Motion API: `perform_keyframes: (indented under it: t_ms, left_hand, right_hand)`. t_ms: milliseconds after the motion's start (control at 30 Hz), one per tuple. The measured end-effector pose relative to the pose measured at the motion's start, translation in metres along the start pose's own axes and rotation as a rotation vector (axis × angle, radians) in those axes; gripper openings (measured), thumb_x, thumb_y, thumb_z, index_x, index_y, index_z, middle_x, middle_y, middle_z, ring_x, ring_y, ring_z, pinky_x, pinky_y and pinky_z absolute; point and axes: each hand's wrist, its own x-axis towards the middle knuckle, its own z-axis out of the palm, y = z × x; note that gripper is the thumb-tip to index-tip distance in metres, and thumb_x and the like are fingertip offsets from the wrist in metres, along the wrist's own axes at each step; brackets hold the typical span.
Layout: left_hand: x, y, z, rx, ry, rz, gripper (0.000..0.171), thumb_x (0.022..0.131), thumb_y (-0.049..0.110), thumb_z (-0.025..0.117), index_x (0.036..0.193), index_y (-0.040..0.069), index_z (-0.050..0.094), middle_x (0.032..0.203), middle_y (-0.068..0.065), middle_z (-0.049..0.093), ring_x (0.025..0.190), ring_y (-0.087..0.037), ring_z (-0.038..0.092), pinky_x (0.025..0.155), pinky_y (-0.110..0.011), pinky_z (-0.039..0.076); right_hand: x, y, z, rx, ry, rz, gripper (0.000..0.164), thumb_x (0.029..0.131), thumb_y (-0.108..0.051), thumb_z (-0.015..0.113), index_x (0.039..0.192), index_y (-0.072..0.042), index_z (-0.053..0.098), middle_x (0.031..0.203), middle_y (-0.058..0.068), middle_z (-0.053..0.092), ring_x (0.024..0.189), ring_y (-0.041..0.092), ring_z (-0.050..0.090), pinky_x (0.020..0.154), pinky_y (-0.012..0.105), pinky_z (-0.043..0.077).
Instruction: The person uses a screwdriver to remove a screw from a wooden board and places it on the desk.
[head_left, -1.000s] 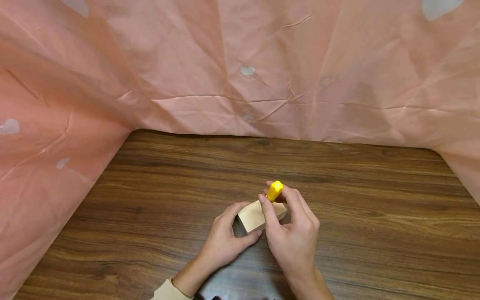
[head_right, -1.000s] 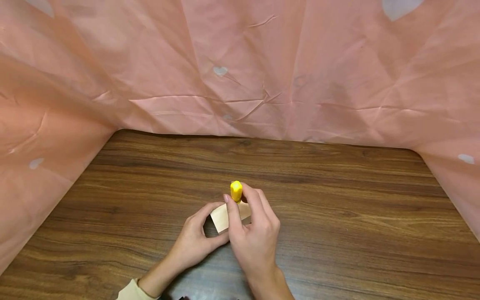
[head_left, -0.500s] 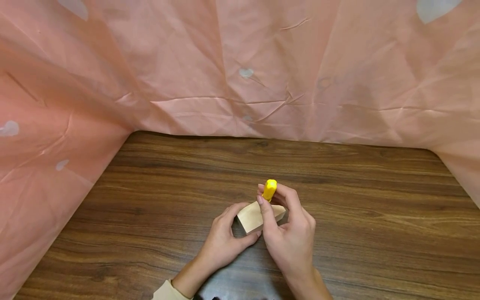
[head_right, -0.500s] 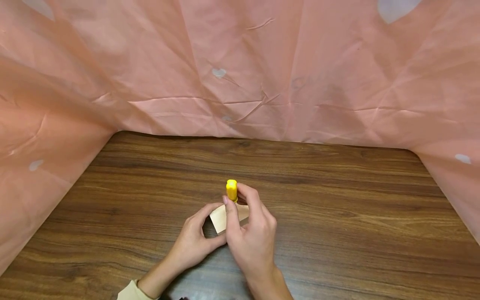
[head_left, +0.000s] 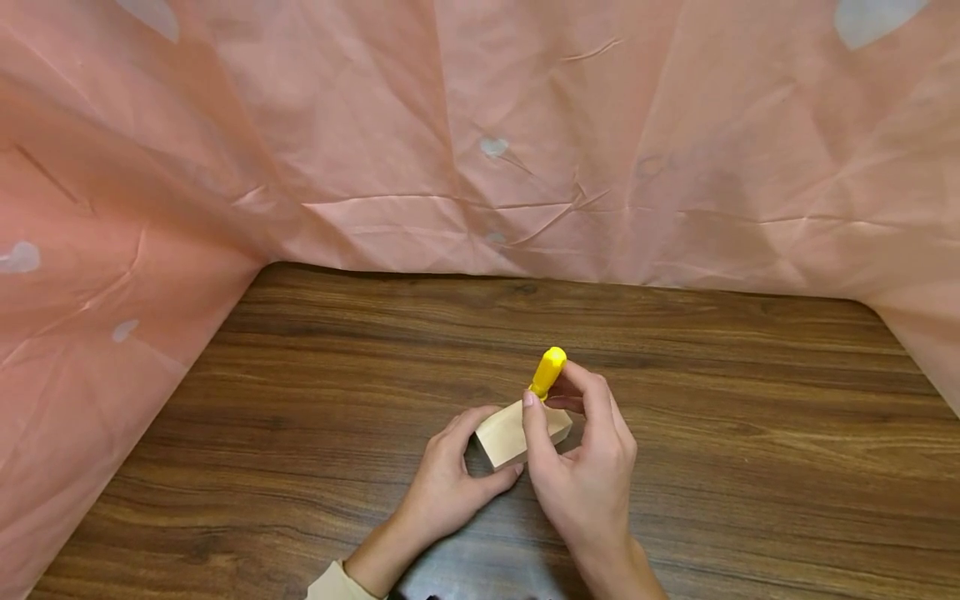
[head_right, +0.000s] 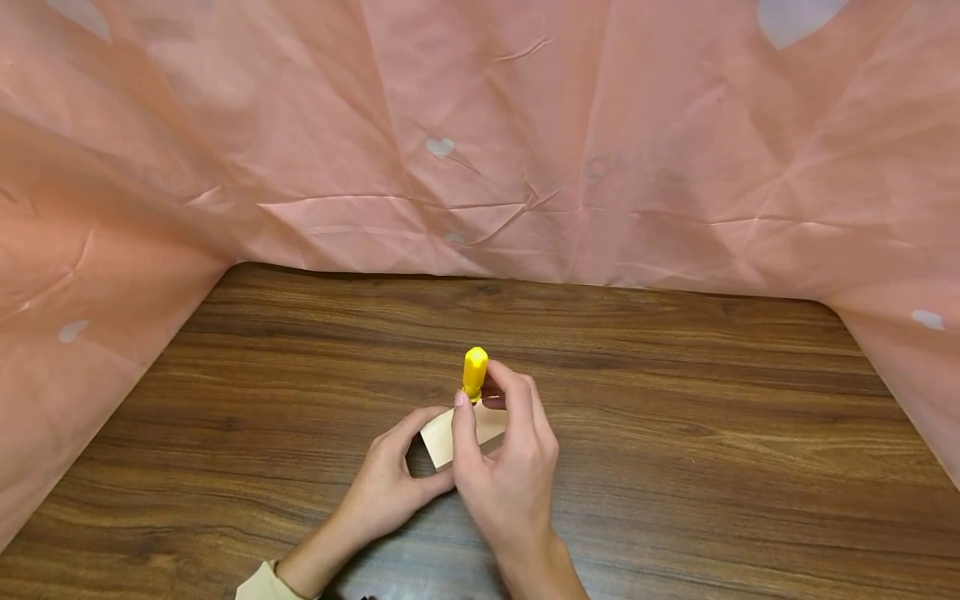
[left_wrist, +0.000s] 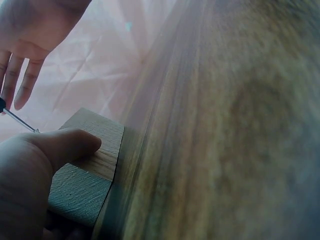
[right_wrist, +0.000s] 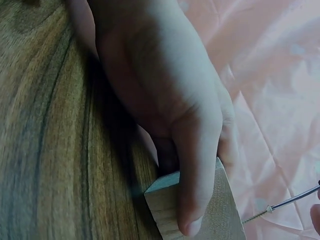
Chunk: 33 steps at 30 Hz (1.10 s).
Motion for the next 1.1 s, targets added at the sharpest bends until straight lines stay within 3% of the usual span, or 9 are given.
perform_keyframes:
  t_ms: [233, 500, 733, 933, 1100]
  left_hand:
    - [0.0004, 0.0012, -0.0005, 0.003, -0.007, -0.014, 0.06, 0.078, 0.017, 0.094, 0.132, 0.025, 0.069, 0.118, 0.006, 0.076, 0.103, -0.011, 0.068, 0.093, -0.033, 0.055]
    - [0.0007, 0.002, -0.0006, -0.002, -0.012, -0.031, 0.06, 0.078, 0.017, 0.094, 0.132, 0.025, 0.07, 0.12, 0.006, 0.076, 0.104, -0.012, 0.068, 0.095, -0.034, 0.055]
    - [0.0002, 0.0027, -0.001, -0.003, -0.017, -0.037, 0.06, 0.079, 0.017, 0.094, 0.132, 0.026, 0.069, 0.12, 0.005, 0.076, 0.104, -0.012, 0.068, 0.094, -0.034, 0.055]
    - [0.0005, 0.0032, -0.0008, 0.004, -0.015, -0.04, 0.06, 0.079, 0.018, 0.094, 0.132, 0.027, 0.069, 0.12, 0.005, 0.076, 0.104, -0.013, 0.068, 0.093, -0.034, 0.055]
    - [0.0004, 0.0023, -0.0002, 0.012, -0.014, -0.04, 0.06, 0.079, 0.019, 0.094, 0.132, 0.028, 0.069, 0.119, 0.006, 0.076, 0.103, -0.012, 0.067, 0.093, -0.033, 0.054]
  right_hand:
    - [0.0007, 0.0003, 0.0012, -0.012, 0.015, -0.093, 0.03, 0.085, 0.005, 0.085, 0.113, -0.003, 0.077, 0.096, 0.007, 0.073, 0.085, 0.02, 0.072, 0.087, 0.016, 0.056]
    - [0.0002, -0.0024, 0.0008, -0.01, 0.018, -0.025, 0.037, 0.087, 0.002, 0.084, 0.122, -0.001, 0.073, 0.1, 0.009, 0.079, 0.089, 0.02, 0.074, 0.09, 0.015, 0.055]
    - [0.002, -0.0006, 0.0005, -0.017, 0.037, -0.108, 0.035, 0.083, 0.005, 0.086, 0.116, -0.004, 0.077, 0.102, 0.006, 0.076, 0.085, 0.019, 0.071, 0.084, 0.017, 0.056]
    - [0.0019, 0.0004, 0.0006, -0.015, 0.05, -0.097, 0.044, 0.081, 0.007, 0.086, 0.123, 0.0, 0.073, 0.103, 0.008, 0.079, 0.086, 0.02, 0.072, 0.086, 0.016, 0.056]
    - [0.0011, 0.0004, -0.0002, -0.022, 0.055, -0.094, 0.036, 0.081, 0.006, 0.087, 0.114, 0.0, 0.075, 0.095, 0.006, 0.075, 0.084, 0.02, 0.072, 0.084, 0.015, 0.055]
